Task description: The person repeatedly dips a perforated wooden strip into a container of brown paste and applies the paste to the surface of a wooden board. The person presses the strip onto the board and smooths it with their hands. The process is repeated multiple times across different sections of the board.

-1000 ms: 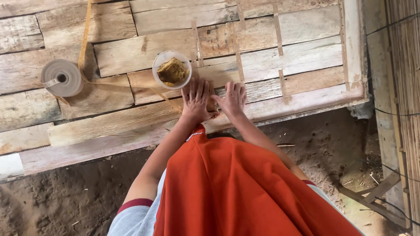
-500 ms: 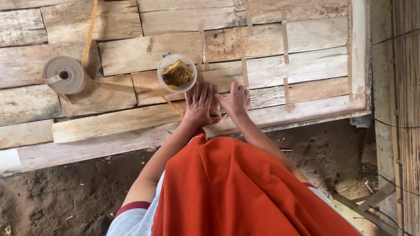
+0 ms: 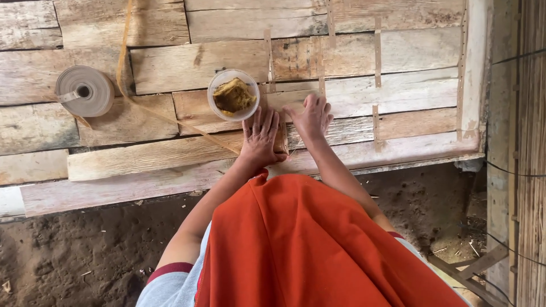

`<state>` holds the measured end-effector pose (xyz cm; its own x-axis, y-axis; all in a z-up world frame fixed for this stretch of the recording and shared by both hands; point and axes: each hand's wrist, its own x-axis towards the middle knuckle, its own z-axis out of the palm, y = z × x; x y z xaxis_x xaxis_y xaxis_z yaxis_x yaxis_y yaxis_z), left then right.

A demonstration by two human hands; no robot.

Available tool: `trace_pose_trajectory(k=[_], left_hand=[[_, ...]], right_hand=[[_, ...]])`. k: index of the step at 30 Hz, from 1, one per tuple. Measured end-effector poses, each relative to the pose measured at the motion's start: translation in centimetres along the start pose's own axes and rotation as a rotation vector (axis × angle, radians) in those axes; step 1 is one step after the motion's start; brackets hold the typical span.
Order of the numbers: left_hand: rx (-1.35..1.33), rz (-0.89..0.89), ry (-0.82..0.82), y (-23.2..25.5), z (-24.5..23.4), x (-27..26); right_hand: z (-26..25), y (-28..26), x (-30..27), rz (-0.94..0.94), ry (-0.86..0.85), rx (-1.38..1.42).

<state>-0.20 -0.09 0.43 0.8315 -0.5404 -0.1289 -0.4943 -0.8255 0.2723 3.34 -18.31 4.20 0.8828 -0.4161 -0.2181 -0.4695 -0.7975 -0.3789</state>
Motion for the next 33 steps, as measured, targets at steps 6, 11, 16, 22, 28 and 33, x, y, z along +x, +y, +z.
trace_pose_trajectory(k=[6,11,16,22,28,33], left_hand=[[0.036,0.004,0.027,0.0,-0.2,0.0],[-0.008,0.014,0.01,-0.2,-0.1,-0.1],[0.006,0.014,-0.05,-0.3,0.1,0.2],[-0.082,0.008,-0.197,-0.4,-1.4,0.5],[-0.141,0.014,-0.298,0.0,-3.7,0.4],[-0.26,-0.118,-0.113,0.4,-2.3,1.3]], right_hand=[[0.1,0.8,-1.4,-0.142,-0.046,-0.065],[-0.3,2.0,-3.7,-0.219,-0.08,-0.13],[-2.1,1.4,-5.9,-0.272,-0.118,-0.145],[-1.5,2.1,-7.8,-0.316,-0.106,-0.174],[0.6,4.4,-10.2,-0.289,-0.174,-0.201],[1.1,6.0,-11.0,-0.24,-0.192,-0.074]])
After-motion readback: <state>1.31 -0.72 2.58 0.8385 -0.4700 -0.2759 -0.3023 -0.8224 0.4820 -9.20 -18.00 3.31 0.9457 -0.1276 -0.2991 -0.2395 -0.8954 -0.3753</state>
